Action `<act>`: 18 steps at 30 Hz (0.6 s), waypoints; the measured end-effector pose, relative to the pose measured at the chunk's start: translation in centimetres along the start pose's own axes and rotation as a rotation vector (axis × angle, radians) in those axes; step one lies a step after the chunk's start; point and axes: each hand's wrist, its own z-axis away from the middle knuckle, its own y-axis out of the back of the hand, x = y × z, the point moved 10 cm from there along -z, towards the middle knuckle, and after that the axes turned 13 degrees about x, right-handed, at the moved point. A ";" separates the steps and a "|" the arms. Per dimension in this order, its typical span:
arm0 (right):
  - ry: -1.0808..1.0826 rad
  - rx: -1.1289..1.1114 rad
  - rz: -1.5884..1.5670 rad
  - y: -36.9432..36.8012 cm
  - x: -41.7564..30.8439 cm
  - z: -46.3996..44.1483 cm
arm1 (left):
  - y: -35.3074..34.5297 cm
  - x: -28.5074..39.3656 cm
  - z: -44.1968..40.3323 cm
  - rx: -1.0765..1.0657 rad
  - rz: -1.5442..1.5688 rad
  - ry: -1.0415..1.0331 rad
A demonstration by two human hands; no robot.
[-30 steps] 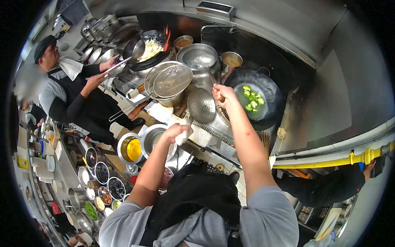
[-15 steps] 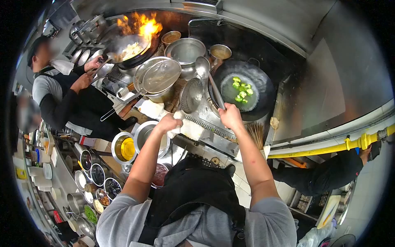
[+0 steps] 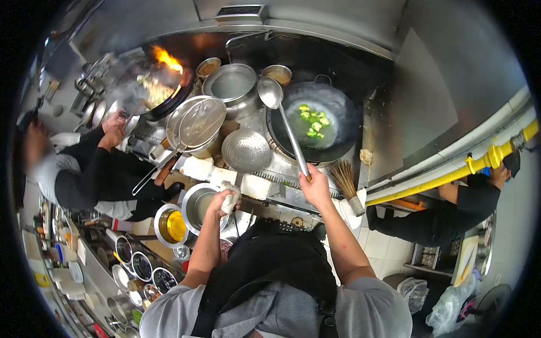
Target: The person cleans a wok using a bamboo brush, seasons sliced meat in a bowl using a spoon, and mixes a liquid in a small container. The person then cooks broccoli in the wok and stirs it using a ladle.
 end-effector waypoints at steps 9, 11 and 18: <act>-0.014 0.143 0.292 5.0 6.6 -4.1 | 0.8 2.8 1.5 0.179 -0.112 -0.041; 0.003 0.108 0.466 5.2 8.4 -6.7 | 4.4 5.9 2.0 0.473 -0.322 -0.325; -0.021 0.014 0.707 5.7 12.8 -8.9 | 4.3 7.6 12.5 0.785 0.066 -0.658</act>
